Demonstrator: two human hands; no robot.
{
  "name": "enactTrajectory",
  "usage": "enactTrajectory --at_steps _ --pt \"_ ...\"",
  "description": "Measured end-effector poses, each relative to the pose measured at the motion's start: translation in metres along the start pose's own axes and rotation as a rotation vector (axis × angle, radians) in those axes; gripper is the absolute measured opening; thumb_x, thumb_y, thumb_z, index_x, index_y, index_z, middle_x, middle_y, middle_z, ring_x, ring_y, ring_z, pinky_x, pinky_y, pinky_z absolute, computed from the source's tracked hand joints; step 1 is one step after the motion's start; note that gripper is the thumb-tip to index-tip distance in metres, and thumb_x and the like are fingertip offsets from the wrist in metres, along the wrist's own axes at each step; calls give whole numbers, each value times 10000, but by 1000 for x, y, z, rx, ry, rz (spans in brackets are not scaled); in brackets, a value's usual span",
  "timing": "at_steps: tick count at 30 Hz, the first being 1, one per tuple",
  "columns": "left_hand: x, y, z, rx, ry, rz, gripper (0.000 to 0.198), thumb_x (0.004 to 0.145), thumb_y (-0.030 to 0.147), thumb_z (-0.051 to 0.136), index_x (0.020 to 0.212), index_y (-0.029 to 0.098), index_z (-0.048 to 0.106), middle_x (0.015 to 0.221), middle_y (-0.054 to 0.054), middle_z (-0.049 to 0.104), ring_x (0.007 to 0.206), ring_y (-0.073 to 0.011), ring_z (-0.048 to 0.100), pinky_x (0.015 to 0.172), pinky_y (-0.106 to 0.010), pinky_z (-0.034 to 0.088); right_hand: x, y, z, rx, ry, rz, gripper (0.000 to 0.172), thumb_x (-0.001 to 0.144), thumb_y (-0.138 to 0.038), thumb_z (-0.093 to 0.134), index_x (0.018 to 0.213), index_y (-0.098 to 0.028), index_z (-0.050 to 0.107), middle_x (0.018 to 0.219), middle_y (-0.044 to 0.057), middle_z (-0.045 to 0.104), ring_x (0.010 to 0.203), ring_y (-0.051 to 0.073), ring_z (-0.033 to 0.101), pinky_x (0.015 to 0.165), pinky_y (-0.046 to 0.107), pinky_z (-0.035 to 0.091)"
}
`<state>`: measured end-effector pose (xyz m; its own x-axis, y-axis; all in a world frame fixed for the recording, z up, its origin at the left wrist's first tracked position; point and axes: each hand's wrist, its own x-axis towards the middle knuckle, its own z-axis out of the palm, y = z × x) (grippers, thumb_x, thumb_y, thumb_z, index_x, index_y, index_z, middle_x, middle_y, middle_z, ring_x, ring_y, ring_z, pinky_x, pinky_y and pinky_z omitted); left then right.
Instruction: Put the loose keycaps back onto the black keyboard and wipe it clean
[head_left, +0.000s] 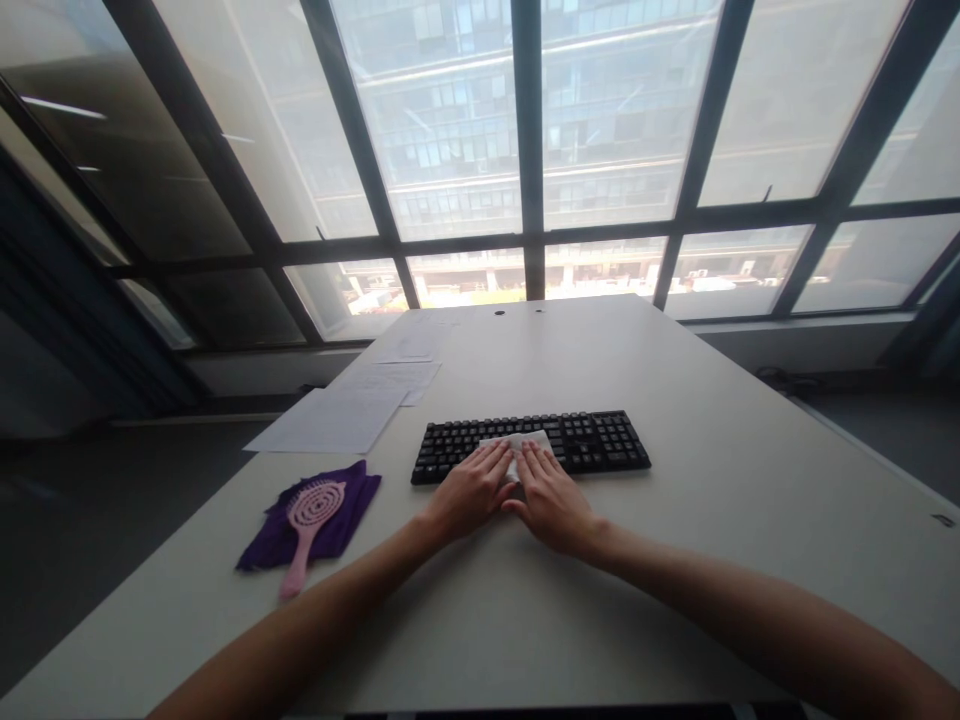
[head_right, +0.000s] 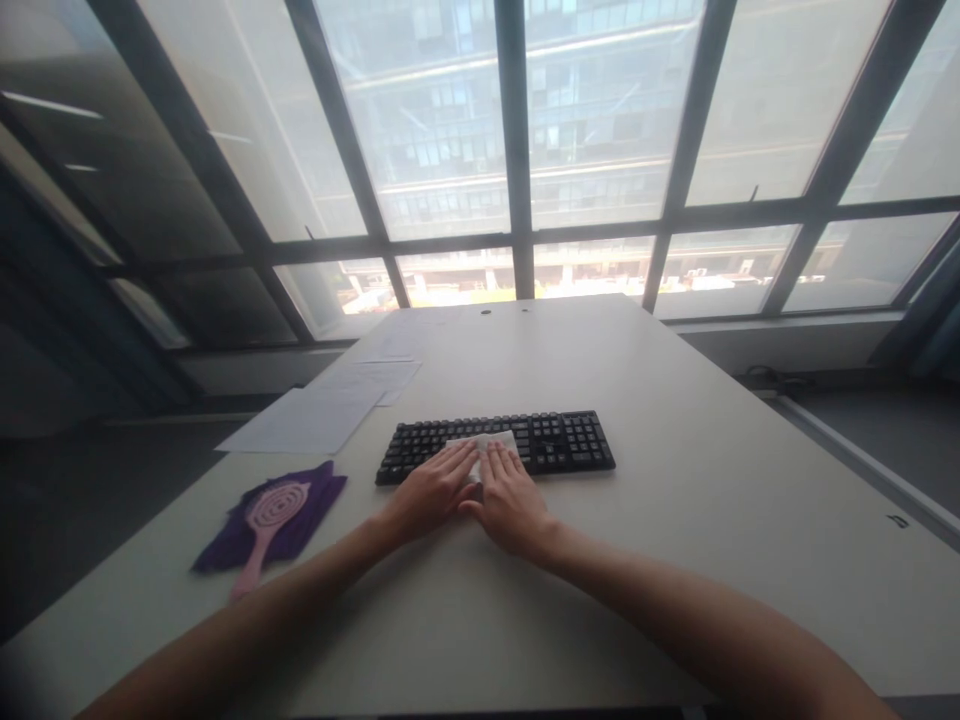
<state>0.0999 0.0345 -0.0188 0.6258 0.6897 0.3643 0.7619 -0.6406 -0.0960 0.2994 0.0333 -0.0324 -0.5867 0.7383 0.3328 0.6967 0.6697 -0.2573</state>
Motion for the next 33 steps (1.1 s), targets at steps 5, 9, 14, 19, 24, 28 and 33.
enactTrajectory --at_steps 5,9,14,19,24,28,33 --pt "-29 -22 -9 42 -43 -6 637 1032 476 502 1554 123 405 1594 -196 422 1510 -292 370 1228 -489 361 18 -20 12 9 -15 -61 869 1009 -608 464 1536 75 364 1616 317 281 1553 380 210 1263 525 226" --pt "-62 -41 -13 99 -66 -76 657 1036 501 471 1568 123 388 1607 -191 402 1515 -294 357 1222 -494 363 38 -47 24 50 -29 -120 895 1010 -630 434 1535 91 349 1620 327 252 1556 389 185 1261 537 221" --pt "-97 -57 -10 155 -38 -208 681 1057 547 343 1567 98 387 1580 -210 439 1505 -295 378 1204 -505 375 65 -75 32 80 -58 -206 894 1016 -629 416 1533 98 344 1616 332 259 1553 388 194 1264 520 218" --pt "-98 -57 -8 175 -76 -248 760 1031 618 346 1543 61 421 1569 -238 441 1503 -326 376 1205 -521 359 71 -72 27 22 -78 -222 878 1025 -611 414 1513 117 366 1589 348 304 1536 389 252 1265 502 229" --pt "-65 -41 -3 121 -68 -202 783 1013 630 402 1565 76 386 1581 -228 431 1510 -332 362 1226 -522 318 55 -43 19 -46 -29 -205 859 1014 -601 457 1495 108 408 1567 333 362 1522 375 302 1262 489 256" --pt "-30 -18 3 44 -86 -118 853 996 667 396 1603 77 292 1610 -240 376 1534 -336 308 1240 -526 283 36 -14 9 -91 -13 -158 856 1004 -596 486 1495 100 417 1563 336 365 1511 381 327 1253 503 270" --pt "10 11 11 -40 -112 -27 850 1014 654 357 1624 82 206 1653 -232 286 1562 -322 232 1258 -502 241 9 18 -5 -132 5 -78 849 1000 -599 492 1519 67 406 1578 319 355 1520 376 310 1251 507 263"
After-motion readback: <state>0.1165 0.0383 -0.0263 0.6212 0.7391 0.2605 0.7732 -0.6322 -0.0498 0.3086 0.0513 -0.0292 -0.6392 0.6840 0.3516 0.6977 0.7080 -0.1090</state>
